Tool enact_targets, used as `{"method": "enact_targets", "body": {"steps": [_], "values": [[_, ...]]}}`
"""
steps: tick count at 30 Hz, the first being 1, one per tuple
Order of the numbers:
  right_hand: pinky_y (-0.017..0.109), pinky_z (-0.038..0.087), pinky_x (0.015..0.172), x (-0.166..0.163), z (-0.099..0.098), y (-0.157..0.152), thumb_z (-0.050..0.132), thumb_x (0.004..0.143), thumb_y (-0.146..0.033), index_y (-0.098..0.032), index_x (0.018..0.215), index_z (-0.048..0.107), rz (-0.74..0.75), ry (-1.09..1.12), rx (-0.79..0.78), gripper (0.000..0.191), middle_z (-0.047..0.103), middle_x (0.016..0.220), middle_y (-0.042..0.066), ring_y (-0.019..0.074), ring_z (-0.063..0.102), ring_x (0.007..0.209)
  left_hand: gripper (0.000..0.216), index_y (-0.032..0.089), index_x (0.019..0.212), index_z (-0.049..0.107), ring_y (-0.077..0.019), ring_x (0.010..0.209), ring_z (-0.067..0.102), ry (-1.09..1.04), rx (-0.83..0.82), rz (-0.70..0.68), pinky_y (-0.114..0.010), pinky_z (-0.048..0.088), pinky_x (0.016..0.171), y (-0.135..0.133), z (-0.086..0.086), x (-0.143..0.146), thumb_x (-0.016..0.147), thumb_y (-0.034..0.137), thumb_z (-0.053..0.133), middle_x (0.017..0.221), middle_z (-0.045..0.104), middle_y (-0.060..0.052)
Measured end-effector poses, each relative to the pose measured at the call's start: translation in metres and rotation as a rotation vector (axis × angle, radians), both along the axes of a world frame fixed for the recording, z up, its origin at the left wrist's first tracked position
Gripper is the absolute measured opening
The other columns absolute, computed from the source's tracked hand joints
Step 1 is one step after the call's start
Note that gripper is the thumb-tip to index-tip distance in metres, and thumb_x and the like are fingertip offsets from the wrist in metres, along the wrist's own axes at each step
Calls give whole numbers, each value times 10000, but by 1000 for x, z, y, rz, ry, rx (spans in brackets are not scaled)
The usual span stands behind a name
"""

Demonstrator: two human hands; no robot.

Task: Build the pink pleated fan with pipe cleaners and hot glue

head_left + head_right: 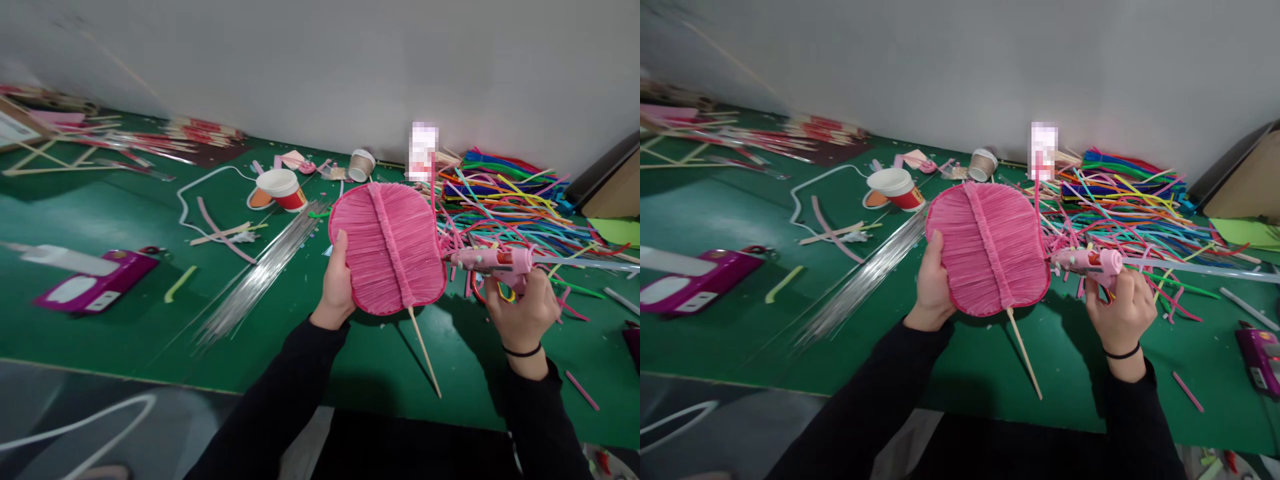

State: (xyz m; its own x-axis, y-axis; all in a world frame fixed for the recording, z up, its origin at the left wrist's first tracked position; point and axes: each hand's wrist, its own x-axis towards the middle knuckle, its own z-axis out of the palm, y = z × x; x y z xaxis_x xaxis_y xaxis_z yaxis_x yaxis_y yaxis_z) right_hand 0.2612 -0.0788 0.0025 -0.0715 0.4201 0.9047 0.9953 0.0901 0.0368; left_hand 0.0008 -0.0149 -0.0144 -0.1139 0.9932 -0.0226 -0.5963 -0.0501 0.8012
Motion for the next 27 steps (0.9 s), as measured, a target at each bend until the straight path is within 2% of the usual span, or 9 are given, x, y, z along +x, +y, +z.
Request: {"method": "enact_targets", "body": {"steps": [4, 11, 23, 27], "values": [[286, 387, 548, -1, 0, -1, 736, 813, -361, -222, 920, 513, 0, 3, 13, 283, 528, 650, -18, 178, 534, 586, 446, 198, 1078, 738, -309, 1385, 529, 0, -15, 9, -459, 431, 1176, -1, 1, 1, 902, 578, 581, 1177, 770, -69], [292, 341, 529, -1, 1, 1, 696, 847, -346, -229, 854, 478, 3, -22, -31, 247, 540, 662, -9, 177, 549, 594, 447, 191, 1072, 740, -305, 1363, 553, 15, -28, 29, -449, 446, 1165, -1, 1, 0, 904, 574, 582, 1150, 778, -74], [286, 358, 551, -3, 3, 0, 710, 842, -334, -244, 827, 442, -4, -8, -41, 282, 497, 655, -31, 164, 495, 584, 453, 203, 1149, 714, -299, 1378, 537, 22, -21, 95, -444, 440, 1175, -1, 1, 2, 926, 568, 567, 1210, 761, -57], [283, 362, 555, -3, 2, 0, 714, 841, -332, -236, 848, 463, 14, 1, -34, 269, 506, 668, -28, 162, 504, 594, 474, 204, 1162, 710, -299, 1386, 528, 27, -6, 64, -445, 421, 1187, -1, 1, 2, 920, 586, 566, 1222, 757, -64]]}}
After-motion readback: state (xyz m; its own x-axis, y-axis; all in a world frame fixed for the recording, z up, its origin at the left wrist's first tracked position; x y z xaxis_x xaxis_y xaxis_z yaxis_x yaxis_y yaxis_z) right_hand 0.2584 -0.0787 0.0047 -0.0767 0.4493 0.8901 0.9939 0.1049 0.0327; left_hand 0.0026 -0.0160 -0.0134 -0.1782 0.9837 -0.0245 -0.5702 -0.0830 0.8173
